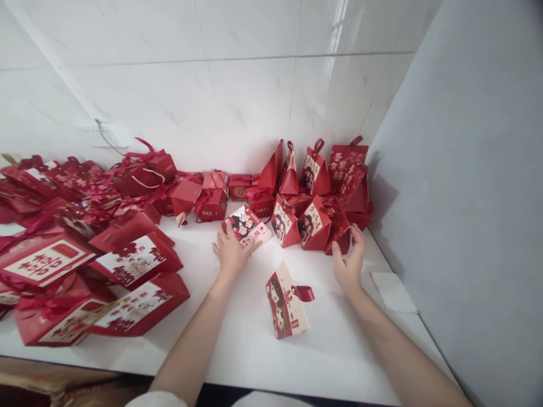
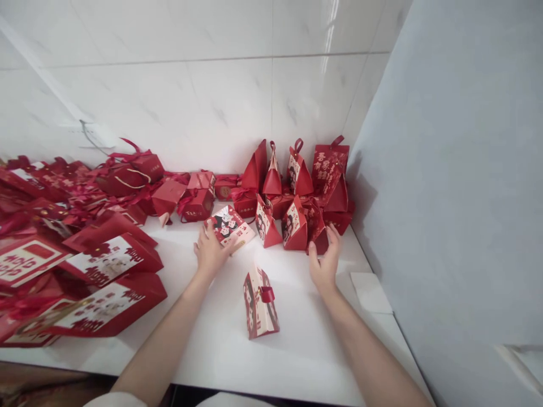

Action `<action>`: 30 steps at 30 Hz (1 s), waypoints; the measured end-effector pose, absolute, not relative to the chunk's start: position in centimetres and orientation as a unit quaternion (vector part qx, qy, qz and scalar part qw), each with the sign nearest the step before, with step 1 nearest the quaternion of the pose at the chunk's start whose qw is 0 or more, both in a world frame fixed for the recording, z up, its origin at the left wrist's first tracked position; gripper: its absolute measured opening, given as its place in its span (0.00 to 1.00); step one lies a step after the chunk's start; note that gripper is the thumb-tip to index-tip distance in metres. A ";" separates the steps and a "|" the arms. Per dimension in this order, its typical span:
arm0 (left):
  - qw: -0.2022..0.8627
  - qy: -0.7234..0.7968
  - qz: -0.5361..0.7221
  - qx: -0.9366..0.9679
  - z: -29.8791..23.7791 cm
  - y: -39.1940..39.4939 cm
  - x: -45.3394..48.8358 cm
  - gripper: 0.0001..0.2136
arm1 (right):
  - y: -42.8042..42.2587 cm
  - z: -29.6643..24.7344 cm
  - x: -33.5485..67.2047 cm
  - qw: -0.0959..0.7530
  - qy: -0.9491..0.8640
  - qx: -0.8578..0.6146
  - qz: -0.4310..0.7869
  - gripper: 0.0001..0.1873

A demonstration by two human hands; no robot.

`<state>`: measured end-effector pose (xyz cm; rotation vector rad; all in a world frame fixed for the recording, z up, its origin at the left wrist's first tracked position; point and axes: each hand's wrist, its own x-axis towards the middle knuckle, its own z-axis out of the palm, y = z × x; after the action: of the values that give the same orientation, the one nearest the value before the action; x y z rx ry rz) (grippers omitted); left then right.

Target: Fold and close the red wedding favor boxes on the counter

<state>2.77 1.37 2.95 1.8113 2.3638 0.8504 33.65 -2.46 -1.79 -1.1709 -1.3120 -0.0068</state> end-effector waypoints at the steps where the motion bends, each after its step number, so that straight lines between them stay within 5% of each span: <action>1: -0.003 0.762 0.309 0.568 3.4 2.1 2.2 0.45 | -2.4 -1.8 33.7 0.639 -0.573 -0.513 -0.005 0.33; 5: -0.085 0.780 0.436 0.441 5.9 5.7 -1.6 0.49 | -2.4 -1.6 33.7 0.641 -0.565 -0.519 0.001 0.32; 10: -0.021 0.827 0.453 0.334 6.7 10.8 -7.0 0.60 | -2.3 -1.5 33.5 0.643 -0.564 -0.519 0.012 0.31; 18: -0.057 0.800 0.516 0.302 6.0 11.6 -10.2 0.21 | -2.3 -1.7 33.3 0.641 -0.561 -0.522 0.026 0.32; 30: -0.197 0.658 0.560 0.463 17.1 11.9 -8.5 0.20 | -2.4 -1.8 33.2 0.638 -0.554 -0.532 0.044 0.32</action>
<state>-8.48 11.95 17.07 1.6719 2.3749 2.0224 33.20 -2.40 -1.80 -1.2152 -1.2646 0.1010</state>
